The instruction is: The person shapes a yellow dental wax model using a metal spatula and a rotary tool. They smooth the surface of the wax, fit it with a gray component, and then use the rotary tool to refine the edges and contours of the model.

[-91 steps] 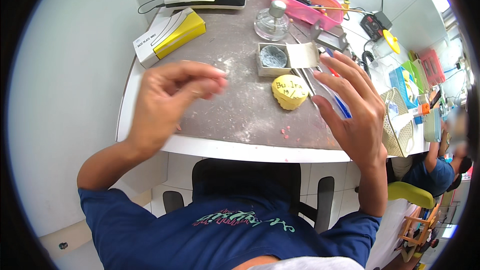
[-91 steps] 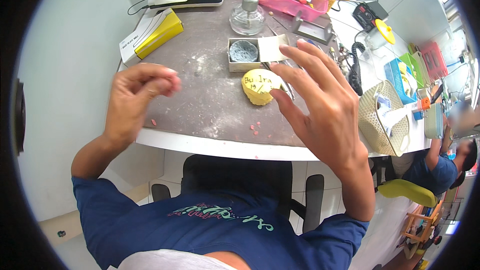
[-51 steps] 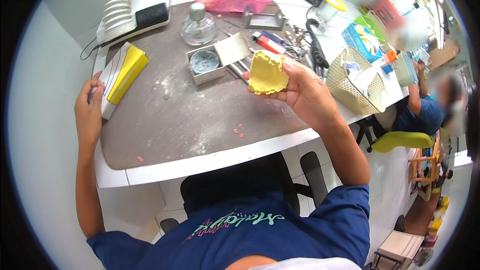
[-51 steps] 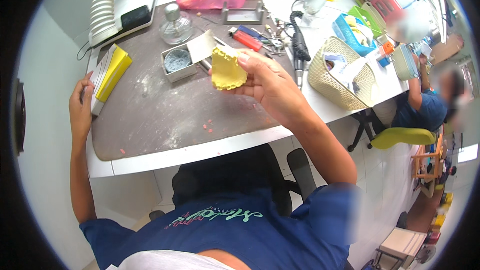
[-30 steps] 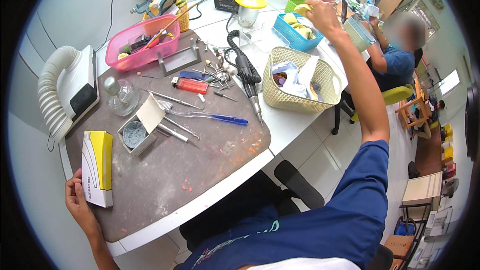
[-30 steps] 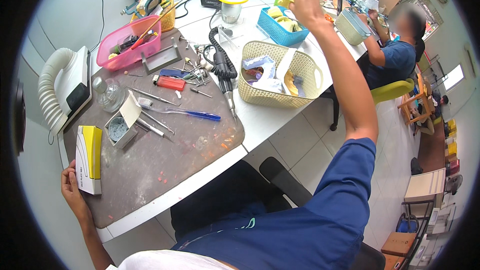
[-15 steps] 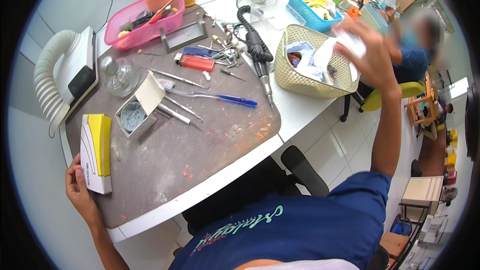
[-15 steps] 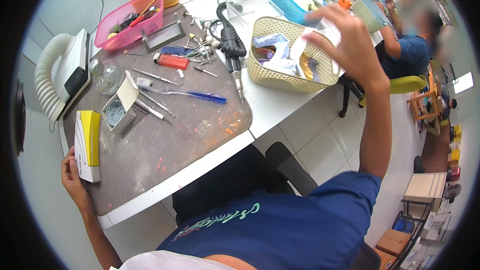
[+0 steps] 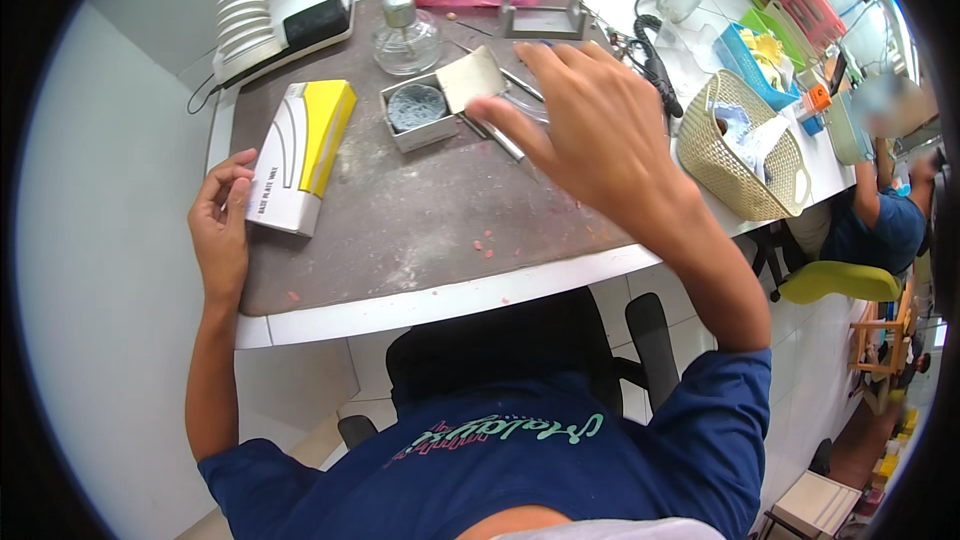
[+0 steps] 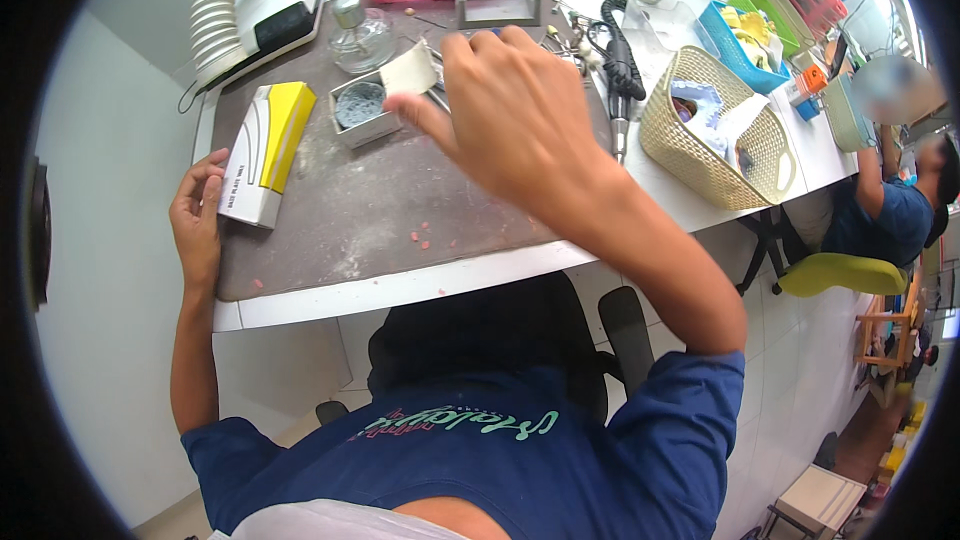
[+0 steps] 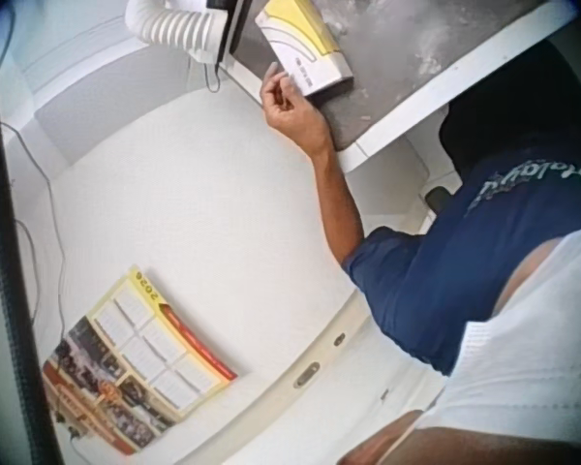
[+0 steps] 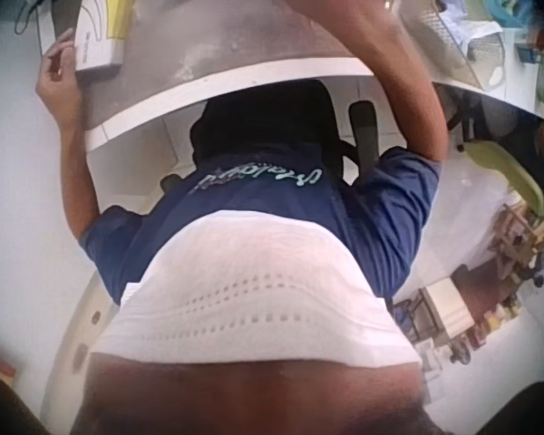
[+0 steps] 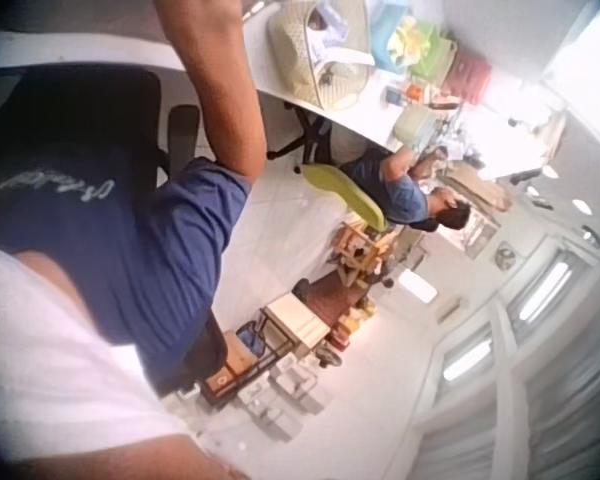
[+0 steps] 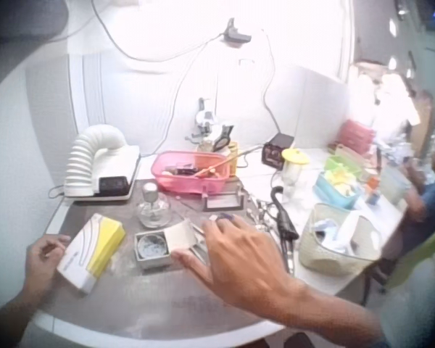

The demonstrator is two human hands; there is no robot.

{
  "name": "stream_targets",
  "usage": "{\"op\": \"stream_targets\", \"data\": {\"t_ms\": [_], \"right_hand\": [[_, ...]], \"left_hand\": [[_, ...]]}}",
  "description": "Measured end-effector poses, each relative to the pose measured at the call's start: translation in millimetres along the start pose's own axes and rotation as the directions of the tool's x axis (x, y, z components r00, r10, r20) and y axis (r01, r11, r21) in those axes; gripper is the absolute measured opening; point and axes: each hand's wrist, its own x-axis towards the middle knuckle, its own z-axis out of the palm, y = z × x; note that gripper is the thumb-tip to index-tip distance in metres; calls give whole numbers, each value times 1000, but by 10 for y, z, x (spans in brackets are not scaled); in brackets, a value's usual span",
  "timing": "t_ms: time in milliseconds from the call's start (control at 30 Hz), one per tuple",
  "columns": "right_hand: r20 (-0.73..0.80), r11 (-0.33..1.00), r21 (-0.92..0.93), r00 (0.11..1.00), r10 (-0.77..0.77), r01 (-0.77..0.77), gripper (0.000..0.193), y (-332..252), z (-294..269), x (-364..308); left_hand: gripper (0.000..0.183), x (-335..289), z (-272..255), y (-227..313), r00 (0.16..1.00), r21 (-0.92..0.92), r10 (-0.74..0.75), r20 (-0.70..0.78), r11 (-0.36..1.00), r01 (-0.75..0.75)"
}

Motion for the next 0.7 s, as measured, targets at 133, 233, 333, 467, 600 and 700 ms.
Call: {"op": "stream_targets", "data": {"t_ms": [133,233,333,467,600,700], "right_hand": [[-88,977,164,989,-121,134,35,-74,427,270],[-111,931,279,971,-213,236,41,-141,531,354],[-87,895,313,948,-305,317,44,-140,702,387],[-58,877,290,921,-384,384,43,-215,818,368],[-23,867,251,898,-439,430,39,-206,817,351],[-23,869,348,930,-366,351,37,-206,808,346]], "left_hand": [[15,-32,-24,51,1000,-15,-5,-22,1000,5],[17,-48,-21,73,1000,-22,8,-18,1000,-9],[16,-62,-29,76,1000,-15,14,5,1000,-14],[15,-60,-43,63,1000,-68,13,29,998,-11],[13,-59,-53,94,999,-83,-12,49,996,17],[13,-61,-68,79,998,-77,-13,56,997,17]]}}
